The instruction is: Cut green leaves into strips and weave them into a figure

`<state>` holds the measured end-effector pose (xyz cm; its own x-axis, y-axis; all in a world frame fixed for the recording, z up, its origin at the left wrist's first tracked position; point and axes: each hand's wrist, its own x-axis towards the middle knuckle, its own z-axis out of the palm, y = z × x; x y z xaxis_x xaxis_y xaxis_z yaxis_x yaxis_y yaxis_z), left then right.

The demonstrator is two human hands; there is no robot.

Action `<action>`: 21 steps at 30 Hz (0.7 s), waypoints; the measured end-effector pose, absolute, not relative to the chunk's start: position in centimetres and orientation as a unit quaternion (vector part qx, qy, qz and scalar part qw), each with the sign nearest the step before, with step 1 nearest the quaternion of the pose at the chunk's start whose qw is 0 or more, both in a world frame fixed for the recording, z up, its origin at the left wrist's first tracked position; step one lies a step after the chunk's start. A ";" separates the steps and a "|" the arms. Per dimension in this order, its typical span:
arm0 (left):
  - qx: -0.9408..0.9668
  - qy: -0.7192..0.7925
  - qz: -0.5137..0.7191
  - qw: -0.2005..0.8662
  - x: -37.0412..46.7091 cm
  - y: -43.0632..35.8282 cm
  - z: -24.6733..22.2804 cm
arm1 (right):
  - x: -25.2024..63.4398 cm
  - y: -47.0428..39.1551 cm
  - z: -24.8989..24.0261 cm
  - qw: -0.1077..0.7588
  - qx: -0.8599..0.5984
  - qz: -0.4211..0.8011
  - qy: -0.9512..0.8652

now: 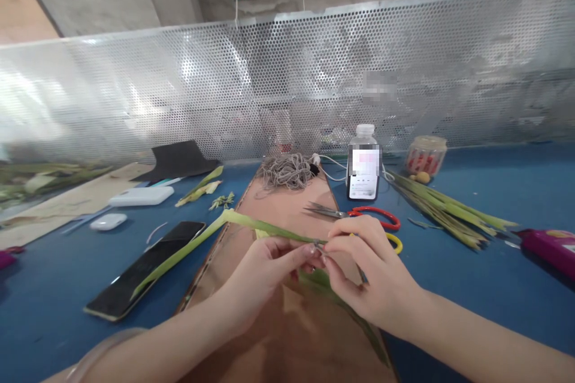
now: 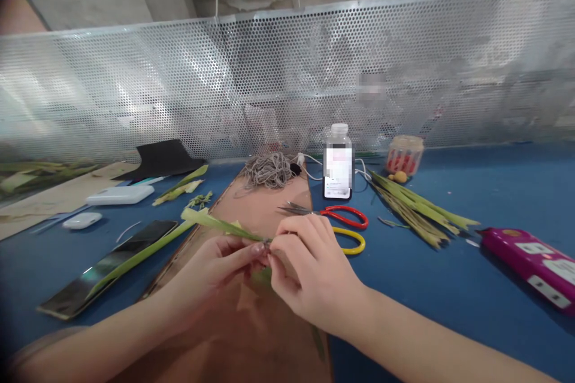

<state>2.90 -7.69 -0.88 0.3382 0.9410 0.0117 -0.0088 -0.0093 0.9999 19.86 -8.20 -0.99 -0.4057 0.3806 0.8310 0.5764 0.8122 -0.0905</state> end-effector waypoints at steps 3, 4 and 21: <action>0.606 0.418 0.420 0.531 2.8 -7.4 -0.8 | 19.7 -7.9 -1.2 0.448 -0.304 -0.132 -0.831; 0.608 0.423 0.421 0.523 2.8 -7.4 -0.7 | 19.7 -7.8 -1.2 0.442 -0.305 -0.143 -0.832; 0.567 0.421 0.438 0.556 2.7 -7.7 -1.3 | 20.0 -7.2 -1.5 0.357 -0.285 -0.202 -0.866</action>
